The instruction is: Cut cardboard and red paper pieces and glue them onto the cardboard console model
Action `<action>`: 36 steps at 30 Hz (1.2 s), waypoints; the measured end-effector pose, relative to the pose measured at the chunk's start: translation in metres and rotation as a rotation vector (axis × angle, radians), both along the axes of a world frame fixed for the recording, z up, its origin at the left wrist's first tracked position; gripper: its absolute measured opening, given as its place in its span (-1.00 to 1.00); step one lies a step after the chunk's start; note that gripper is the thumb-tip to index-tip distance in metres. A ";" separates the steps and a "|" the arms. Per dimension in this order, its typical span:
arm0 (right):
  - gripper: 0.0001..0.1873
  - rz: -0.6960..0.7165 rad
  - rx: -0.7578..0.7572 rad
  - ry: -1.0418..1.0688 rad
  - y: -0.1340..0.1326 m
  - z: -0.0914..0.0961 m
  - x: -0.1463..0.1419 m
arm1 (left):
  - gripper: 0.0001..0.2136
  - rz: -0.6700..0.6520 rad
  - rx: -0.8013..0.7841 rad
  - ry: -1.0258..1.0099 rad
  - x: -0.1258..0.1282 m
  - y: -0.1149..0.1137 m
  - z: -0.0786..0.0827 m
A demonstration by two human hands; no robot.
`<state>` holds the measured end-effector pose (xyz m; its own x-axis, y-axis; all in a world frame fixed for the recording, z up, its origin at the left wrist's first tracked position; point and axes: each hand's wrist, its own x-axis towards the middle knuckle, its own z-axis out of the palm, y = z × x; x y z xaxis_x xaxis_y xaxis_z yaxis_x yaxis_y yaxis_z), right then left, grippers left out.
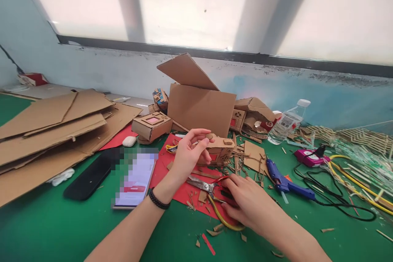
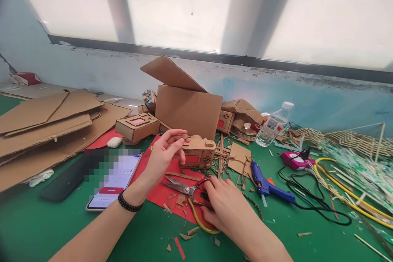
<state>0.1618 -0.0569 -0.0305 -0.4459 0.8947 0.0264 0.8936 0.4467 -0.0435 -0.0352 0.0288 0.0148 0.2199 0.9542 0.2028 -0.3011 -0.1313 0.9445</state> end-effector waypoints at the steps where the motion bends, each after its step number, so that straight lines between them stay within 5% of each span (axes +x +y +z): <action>1: -0.82 -0.023 -0.032 0.027 0.000 0.001 0.006 | -0.69 0.042 0.007 -0.015 -0.003 0.002 0.002; 8: -0.70 -0.220 -0.154 0.536 -0.008 -0.002 0.061 | -0.67 0.327 0.032 -0.179 -0.028 0.020 0.008; 13: -0.45 -0.393 -0.118 0.949 0.011 0.006 0.054 | -0.63 0.278 0.028 -0.143 -0.018 0.016 0.005; 20: -0.18 -0.136 -0.295 1.413 0.018 -0.043 0.012 | -0.69 0.040 0.039 -0.033 0.009 -0.011 -0.003; 25: -0.23 -0.095 -0.325 1.491 0.010 -0.069 0.003 | -0.74 -0.037 0.033 -0.043 0.026 -0.029 -0.006; 36: -0.45 -0.068 -0.480 1.495 0.005 -0.059 0.000 | -0.84 0.001 0.048 -0.023 0.025 -0.026 -0.007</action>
